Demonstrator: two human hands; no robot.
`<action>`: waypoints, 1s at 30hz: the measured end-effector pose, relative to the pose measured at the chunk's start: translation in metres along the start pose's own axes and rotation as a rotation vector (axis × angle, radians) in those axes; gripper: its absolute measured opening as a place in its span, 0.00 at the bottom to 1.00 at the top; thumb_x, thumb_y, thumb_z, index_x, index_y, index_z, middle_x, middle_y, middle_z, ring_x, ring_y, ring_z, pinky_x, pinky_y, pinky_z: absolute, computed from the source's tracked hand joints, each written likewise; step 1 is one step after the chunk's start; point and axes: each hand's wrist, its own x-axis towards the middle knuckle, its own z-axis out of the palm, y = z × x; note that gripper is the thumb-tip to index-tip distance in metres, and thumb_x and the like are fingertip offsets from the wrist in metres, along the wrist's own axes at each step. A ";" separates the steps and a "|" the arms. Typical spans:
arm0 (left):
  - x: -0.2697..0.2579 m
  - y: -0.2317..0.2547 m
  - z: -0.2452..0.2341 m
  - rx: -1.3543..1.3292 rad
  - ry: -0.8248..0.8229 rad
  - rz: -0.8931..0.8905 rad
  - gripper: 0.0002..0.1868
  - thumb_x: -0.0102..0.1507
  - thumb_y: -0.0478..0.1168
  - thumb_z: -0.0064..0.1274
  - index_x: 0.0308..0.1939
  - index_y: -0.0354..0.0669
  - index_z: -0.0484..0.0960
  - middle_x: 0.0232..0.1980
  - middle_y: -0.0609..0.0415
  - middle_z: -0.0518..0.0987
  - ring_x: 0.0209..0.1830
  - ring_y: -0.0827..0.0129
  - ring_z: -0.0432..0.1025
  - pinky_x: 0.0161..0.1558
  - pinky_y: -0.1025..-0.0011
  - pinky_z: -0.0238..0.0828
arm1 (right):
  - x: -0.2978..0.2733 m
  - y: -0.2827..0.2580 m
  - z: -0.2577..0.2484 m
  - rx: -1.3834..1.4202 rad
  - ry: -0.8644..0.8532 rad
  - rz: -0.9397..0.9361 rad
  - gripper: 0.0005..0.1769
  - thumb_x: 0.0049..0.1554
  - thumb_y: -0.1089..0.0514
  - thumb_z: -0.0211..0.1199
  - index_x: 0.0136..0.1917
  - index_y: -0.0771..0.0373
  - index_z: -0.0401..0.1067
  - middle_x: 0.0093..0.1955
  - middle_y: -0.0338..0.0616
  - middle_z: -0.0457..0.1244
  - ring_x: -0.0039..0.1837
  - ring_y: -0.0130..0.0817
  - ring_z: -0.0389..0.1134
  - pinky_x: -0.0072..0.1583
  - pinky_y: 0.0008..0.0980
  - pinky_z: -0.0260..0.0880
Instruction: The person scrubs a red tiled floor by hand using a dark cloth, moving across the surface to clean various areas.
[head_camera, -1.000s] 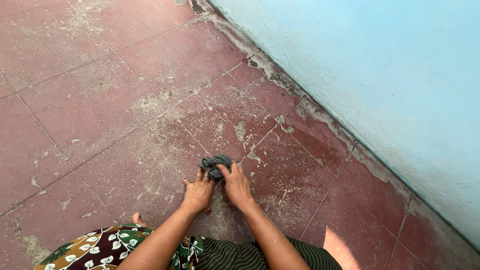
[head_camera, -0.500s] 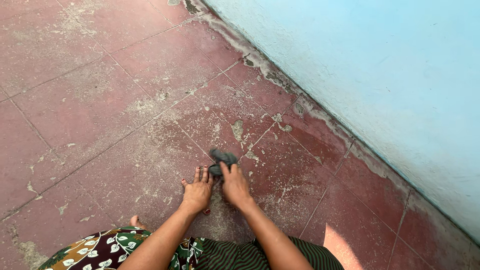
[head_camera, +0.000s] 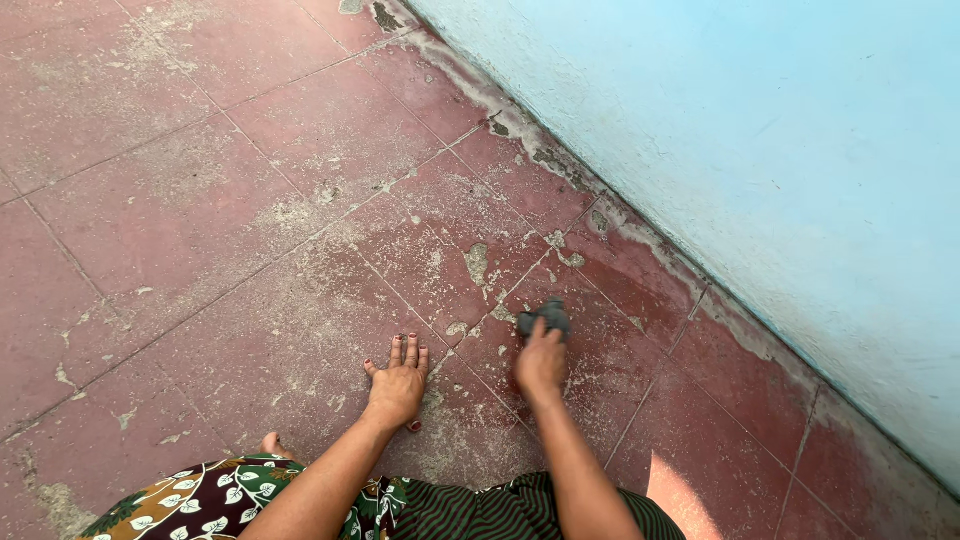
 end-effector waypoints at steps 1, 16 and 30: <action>0.004 -0.002 0.006 0.010 0.024 0.003 0.67 0.53 0.41 0.73 0.82 0.47 0.37 0.85 0.49 0.29 0.84 0.48 0.28 0.69 0.25 0.46 | -0.017 -0.023 0.012 -0.214 0.092 -0.272 0.33 0.63 0.61 0.47 0.81 0.60 0.50 0.59 0.58 0.57 0.52 0.43 0.64 0.51 0.41 0.73; 0.007 -0.003 0.010 0.019 0.031 0.014 0.68 0.52 0.42 0.74 0.82 0.47 0.35 0.85 0.49 0.29 0.83 0.48 0.27 0.69 0.25 0.46 | 0.002 0.060 -0.037 -0.097 0.087 0.132 0.29 0.59 0.50 0.64 0.71 0.55 0.62 0.71 0.54 0.50 0.69 0.50 0.57 0.61 0.47 0.70; -0.023 -0.001 -0.019 -0.017 -0.012 0.007 0.69 0.51 0.44 0.75 0.82 0.46 0.37 0.86 0.50 0.30 0.85 0.52 0.30 0.72 0.29 0.47 | -0.017 0.007 0.011 -0.019 0.161 -0.122 0.29 0.52 0.62 0.69 0.64 0.44 0.68 0.73 0.45 0.52 0.73 0.47 0.54 0.65 0.50 0.63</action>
